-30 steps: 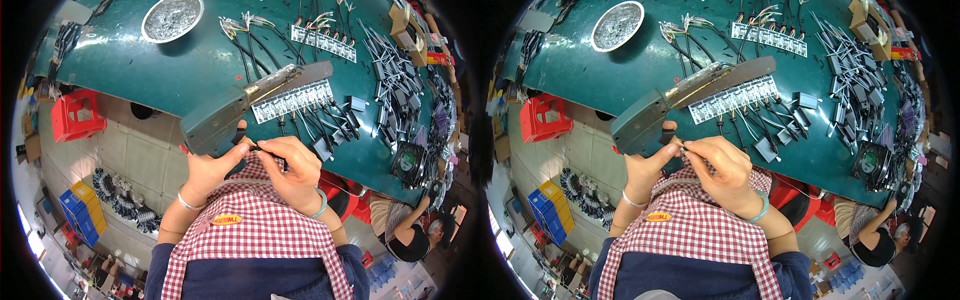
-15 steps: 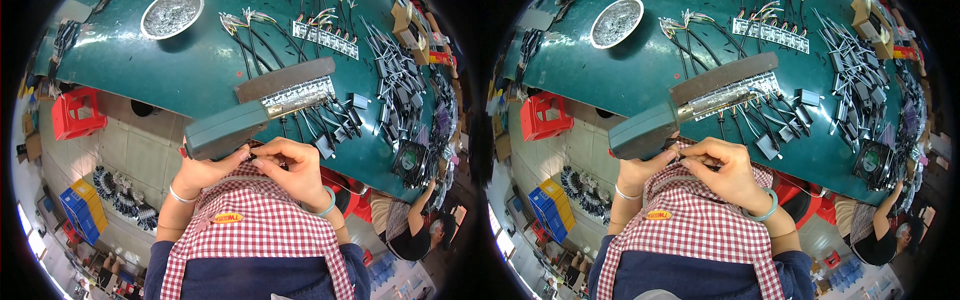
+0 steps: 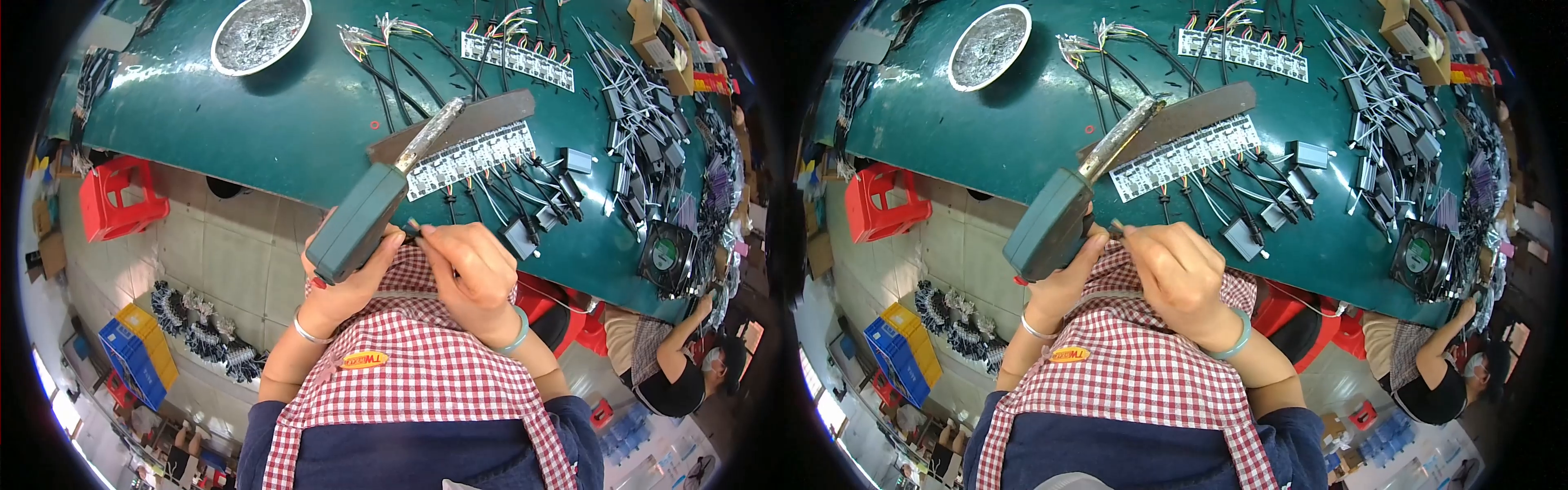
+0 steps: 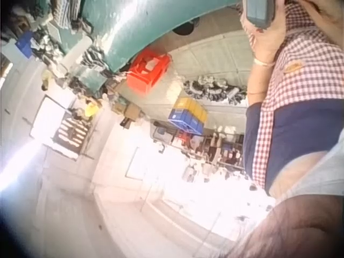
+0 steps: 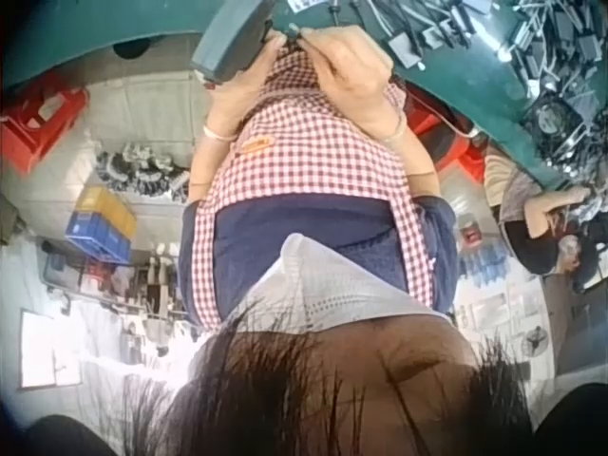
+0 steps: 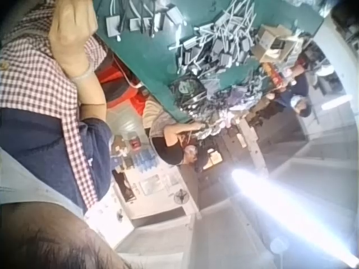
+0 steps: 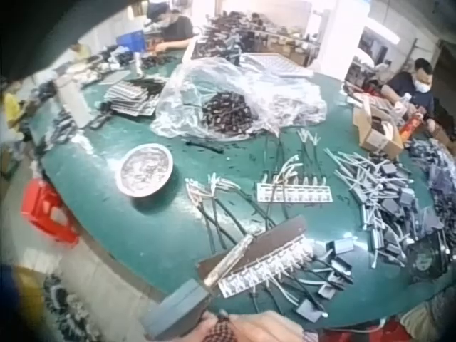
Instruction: The person solders wires onto circuit boards using a soldering gun, positioning wires against the boards by hand and applying the tip to secure the connections.
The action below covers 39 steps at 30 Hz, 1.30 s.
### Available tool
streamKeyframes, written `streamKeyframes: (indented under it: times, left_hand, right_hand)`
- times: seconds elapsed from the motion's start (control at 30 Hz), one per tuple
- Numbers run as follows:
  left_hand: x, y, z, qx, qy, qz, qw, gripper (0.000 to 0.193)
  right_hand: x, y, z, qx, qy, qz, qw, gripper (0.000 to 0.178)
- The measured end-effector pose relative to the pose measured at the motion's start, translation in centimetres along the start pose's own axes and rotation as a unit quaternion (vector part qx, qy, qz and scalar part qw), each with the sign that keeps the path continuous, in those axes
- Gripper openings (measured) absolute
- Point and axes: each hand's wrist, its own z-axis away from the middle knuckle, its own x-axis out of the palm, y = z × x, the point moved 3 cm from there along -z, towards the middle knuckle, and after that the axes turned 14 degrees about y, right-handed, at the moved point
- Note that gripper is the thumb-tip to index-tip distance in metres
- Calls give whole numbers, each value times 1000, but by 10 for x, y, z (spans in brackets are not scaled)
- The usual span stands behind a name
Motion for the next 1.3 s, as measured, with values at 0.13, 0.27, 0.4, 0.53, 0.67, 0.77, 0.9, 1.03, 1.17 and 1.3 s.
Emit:
streamKeyframes:
  times: [0.13,0.27,0.4,0.53,0.67,0.77,0.9,1.03,1.17,1.3]
  left_hand:
    - [-5,5,9,-67,5,-5,998,44]
    - [-19,8,13,-58,74,-32,995,18]
    - [-41,11,24,-45,58,-74,995,21]
    - [-58,16,39,26,30,-200,979,25]
    - [-59,34,34,120,-16,-271,955,24]
    - [-57,39,31,113,-24,-243,963,24]
    - [-60,32,37,69,-9,-227,971,25]
    - [-59,32,37,71,-19,-225,972,26]
    - [-57,31,37,52,-15,-210,976,25]
    - [-55,31,35,61,-22,-210,975,23]
  right_hand:
    - [0,12,0,-21,17,88,996,23]
    - [3,20,5,-13,26,106,994,24]
    - [5,22,5,1,28,117,993,26]
    - [5,22,4,5,28,121,992,28]
    - [7,23,6,-1,20,126,992,28]
    - [7,24,6,-12,13,124,992,24]
    - [7,24,6,-6,2,123,992,25]
    - [7,25,7,-6,-2,125,992,26]
    - [7,25,7,-4,0,124,992,26]
    - [6,25,6,-3,-1,125,992,26]
